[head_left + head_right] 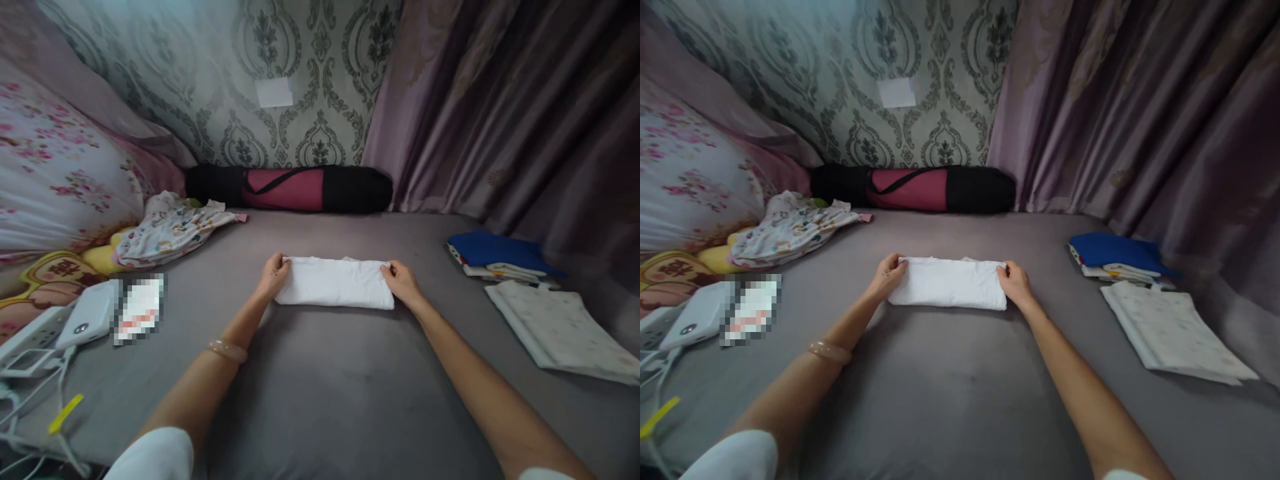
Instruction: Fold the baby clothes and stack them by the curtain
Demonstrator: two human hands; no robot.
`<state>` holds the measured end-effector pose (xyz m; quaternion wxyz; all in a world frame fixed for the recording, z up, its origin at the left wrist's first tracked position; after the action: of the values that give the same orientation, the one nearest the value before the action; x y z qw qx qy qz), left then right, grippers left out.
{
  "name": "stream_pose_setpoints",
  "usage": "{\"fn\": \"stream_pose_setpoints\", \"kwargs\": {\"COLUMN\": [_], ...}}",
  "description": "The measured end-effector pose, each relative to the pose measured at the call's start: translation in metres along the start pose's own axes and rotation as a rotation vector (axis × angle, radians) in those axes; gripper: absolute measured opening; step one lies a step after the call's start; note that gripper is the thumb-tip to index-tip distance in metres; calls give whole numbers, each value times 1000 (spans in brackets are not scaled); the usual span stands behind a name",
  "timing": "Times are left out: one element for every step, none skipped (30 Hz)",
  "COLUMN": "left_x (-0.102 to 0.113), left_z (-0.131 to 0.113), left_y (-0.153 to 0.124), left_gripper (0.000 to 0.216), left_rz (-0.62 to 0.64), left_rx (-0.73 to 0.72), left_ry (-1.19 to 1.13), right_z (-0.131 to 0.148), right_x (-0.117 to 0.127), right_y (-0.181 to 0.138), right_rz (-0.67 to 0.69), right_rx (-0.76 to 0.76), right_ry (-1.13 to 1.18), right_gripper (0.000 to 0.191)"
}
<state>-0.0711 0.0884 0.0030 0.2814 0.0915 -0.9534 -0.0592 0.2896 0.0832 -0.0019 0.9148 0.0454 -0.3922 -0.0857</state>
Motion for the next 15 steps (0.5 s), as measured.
{"fn": "stream_pose_setpoints", "kwargs": {"left_x": [1,1,1,1,1,1,0,-1,-3,-4,-6,-7,-7,-8,-8], "left_z": [-2,-4,-6,-7,-9,-10,-11,-11,-11,-11,-10,-7,-5,-3,-1], "left_y": [0,-1,-1,-2,-2,-2,-2,-2,-2,-2,-1,-1,0,1,1], "left_gripper": [19,21,22,23,24,25,26,26,26,25,25,25,26,27,28], "left_rz": [-25,-48,-67,-81,-91,-94,-95,-90,-83,-74,-66,-59,-53,-49,-46], "left_rx": [-13,-25,-36,-49,-63,-79,-99,-120,-141,-157,-163,-158,-145,-129,-117], "left_ry": [23,42,58,73,90,108,130,154,182,210,237,262,284,302,316], "right_z": [2,5,7,9,11,13,14,14,15,15,14,13,12,11,10], "right_x": [2,3,5,5,5,4,2,1,-1,-3,-5,-7,-8,-9,-9], "right_y": [-1,-1,-2,-2,-1,-1,0,0,1,2,2,2,2,2,2], "right_rz": [-40,-78,-110,-133,-145,-150,-148,-138,-125,-109,-94,-80,-68,-60,-54], "right_rx": [-9,-14,-17,-17,-15,-11,-6,-2,-1,-1,-3,-6,-9,-13,-16], "right_ry": [-28,-51,-71,-85,-96,-106,-117,-131,-146,-162,-179,-195,-207,-216,-221], "right_gripper": [27,28,29,30,32,33,33,34,35,35,36,36,37,37,38]}}
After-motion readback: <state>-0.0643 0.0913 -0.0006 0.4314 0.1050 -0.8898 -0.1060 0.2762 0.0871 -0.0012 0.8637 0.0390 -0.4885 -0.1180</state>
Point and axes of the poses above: each hand's wrist, its own y-axis towards the middle knuckle, its own x-axis out of the back of the hand, z = x × y, the point moved 6 cm from there along y, towards the middle knuckle, and after that the axes turned 2 degrees about z, right-handed, at the moved point
